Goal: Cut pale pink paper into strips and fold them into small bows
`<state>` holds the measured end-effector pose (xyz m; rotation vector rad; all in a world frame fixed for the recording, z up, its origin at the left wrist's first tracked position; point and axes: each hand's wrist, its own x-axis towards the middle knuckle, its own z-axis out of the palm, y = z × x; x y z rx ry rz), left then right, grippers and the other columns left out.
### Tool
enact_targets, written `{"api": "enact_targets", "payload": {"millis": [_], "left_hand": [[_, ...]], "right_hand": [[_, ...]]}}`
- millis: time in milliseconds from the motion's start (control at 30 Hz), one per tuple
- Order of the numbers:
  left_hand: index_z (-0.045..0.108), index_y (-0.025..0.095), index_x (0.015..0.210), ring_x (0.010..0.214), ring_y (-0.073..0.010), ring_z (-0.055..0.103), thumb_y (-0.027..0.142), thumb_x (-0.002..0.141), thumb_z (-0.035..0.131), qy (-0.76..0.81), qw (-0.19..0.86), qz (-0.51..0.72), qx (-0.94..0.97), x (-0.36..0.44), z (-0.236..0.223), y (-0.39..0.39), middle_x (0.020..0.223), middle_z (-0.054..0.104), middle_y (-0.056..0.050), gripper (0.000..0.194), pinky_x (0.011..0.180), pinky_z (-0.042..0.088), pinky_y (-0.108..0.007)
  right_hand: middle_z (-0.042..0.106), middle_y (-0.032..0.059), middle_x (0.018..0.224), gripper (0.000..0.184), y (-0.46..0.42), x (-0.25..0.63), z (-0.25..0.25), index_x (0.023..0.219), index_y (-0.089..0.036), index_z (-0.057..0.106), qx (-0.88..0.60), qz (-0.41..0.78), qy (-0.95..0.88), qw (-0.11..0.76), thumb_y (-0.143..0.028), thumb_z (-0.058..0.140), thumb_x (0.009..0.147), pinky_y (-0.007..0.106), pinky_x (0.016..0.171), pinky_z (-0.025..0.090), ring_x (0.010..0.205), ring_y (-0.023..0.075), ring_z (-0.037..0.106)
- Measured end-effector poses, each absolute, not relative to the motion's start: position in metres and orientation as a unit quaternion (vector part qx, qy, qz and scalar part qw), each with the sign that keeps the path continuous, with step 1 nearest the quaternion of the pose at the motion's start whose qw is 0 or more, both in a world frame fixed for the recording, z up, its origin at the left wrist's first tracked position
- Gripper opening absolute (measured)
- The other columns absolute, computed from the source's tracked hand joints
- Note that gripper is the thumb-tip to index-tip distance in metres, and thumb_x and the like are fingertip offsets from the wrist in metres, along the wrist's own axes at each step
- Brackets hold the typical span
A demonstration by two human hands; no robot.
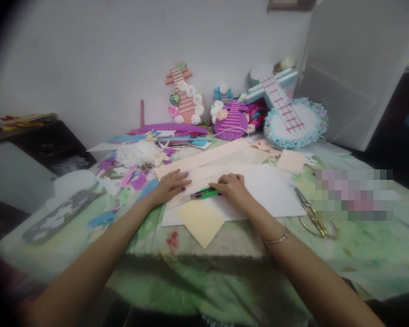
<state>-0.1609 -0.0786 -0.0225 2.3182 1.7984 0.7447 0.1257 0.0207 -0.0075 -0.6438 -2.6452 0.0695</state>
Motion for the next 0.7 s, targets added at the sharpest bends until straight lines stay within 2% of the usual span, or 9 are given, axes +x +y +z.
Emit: {"api": "enact_targets", "payload": {"millis": [133, 233, 433, 700], "left_hand": [[0.064, 0.032, 0.119, 0.134, -0.0326, 0.036, 0.029, 0.089, 0.053, 0.589, 0.063, 0.267, 0.76, -0.162, -0.024, -0.077, 0.138, 0.052, -0.004, 0.033, 0.108, 0.024, -0.056], [0.066, 0.029, 0.116, 0.13, -0.0295, 0.042, 0.029, 0.088, 0.054, 0.568, 0.068, 0.294, 0.766, -0.162, -0.024, -0.076, 0.134, 0.056, -0.005, 0.031, 0.109, 0.026, -0.053], [0.068, 0.022, 0.104, 0.122, -0.0266, 0.05, 0.029, 0.084, 0.056, 0.558, 0.066, 0.329, 0.759, -0.16, -0.021, -0.077, 0.119, 0.065, -0.009, 0.024, 0.106, 0.034, -0.046], [0.064, 0.022, 0.093, 0.114, -0.0259, 0.054, 0.028, 0.085, 0.052, 0.56, 0.077, 0.343, 0.75, -0.154, -0.015, -0.08, 0.113, 0.065, -0.01, 0.016, 0.101, 0.038, -0.043]], "right_hand": [[0.065, 0.0071, 0.104, 0.044, 0.023, 0.128, -0.008, 0.116, -0.032, 0.067, -0.233, 0.019, -0.951, 0.204, -0.007, 0.05, 0.084, 0.038, 0.083, 0.027, 0.095, 0.0229, 0.053], [0.067, 0.0072, 0.108, 0.043, 0.025, 0.128, -0.007, 0.116, -0.029, 0.066, -0.243, 0.021, -0.946, 0.214, -0.007, 0.053, 0.081, 0.04, 0.086, 0.027, 0.098, 0.0234, 0.055], [0.069, 0.004, 0.109, 0.038, 0.03, 0.125, -0.001, 0.103, -0.027, 0.068, -0.282, 0.059, -0.932, 0.22, -0.003, 0.052, 0.077, 0.046, 0.095, 0.023, 0.105, 0.0237, 0.057], [0.069, 0.0052, 0.109, 0.039, 0.038, 0.123, 0.0, 0.104, -0.025, 0.07, -0.269, 0.102, -0.933, 0.217, -0.003, 0.052, 0.077, 0.039, 0.088, 0.035, 0.101, 0.0238, 0.058]]}}
